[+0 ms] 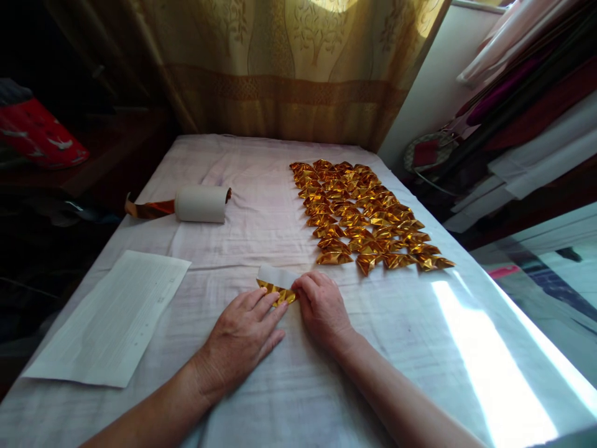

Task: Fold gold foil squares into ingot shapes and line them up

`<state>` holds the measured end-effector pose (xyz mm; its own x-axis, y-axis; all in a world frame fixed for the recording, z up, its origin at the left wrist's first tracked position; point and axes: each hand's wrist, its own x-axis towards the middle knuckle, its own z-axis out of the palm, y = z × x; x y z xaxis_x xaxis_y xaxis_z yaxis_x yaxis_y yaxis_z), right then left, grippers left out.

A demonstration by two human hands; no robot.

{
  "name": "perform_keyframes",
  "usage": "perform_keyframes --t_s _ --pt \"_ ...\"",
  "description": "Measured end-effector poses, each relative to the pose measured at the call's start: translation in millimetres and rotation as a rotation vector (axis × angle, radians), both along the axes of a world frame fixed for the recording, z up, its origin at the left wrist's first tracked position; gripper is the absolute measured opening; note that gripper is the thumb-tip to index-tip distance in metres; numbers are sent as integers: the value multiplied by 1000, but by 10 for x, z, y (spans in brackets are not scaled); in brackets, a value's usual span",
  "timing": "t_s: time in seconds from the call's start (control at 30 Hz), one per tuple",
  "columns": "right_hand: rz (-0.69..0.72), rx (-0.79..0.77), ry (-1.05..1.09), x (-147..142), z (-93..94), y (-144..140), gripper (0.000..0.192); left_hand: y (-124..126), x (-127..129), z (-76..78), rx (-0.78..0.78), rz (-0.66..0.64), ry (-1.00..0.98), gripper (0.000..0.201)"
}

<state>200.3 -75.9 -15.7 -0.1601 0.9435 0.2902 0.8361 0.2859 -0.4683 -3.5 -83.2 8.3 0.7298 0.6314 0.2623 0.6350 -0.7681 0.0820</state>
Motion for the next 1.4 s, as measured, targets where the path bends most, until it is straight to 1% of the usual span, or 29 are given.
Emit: perform_keyframes --t_s 0.1,0.2,0.27,0.37,0.47,0.6,0.67,0.8,0.87,1.03,1.17,1.4 --pt "39 84 -11 33 31 -45 21 2 -1 -15 0 -10 -18 36" --pt "124 158 -83 47 88 -142 24 3 0 -21 0 -10 -47 35" --pt "164 147 -142 35 117 -205 24 3 4 -28 9 -6 -62 34" --pt "164 105 -188 1 133 -249 24 0 8 -47 20 -4 -83 33" --pt "153 74 -177 -18 139 -239 23 2 -3 -67 8 -14 -128 32" --pt "171 36 -157 -10 169 -213 24 58 -80 -80 -27 -70 -249 29" --pt "179 15 -151 -2 188 -207 24 113 -142 -88 -21 -58 -289 28" --pt "172 0 -138 11 208 -198 23 215 -245 -111 11 39 -253 29" --pt "171 5 -121 19 206 -188 22 240 -262 -116 13 61 -228 31" --pt "183 -1 -74 48 184 -157 25 246 -238 -77 -47 54 -217 26" --pt "229 -1 -85 75 171 -142 20 239 -223 -45 -77 44 -214 23" --pt "255 42 -87 96 156 -139 21 215 -213 -48 -58 35 -201 22"
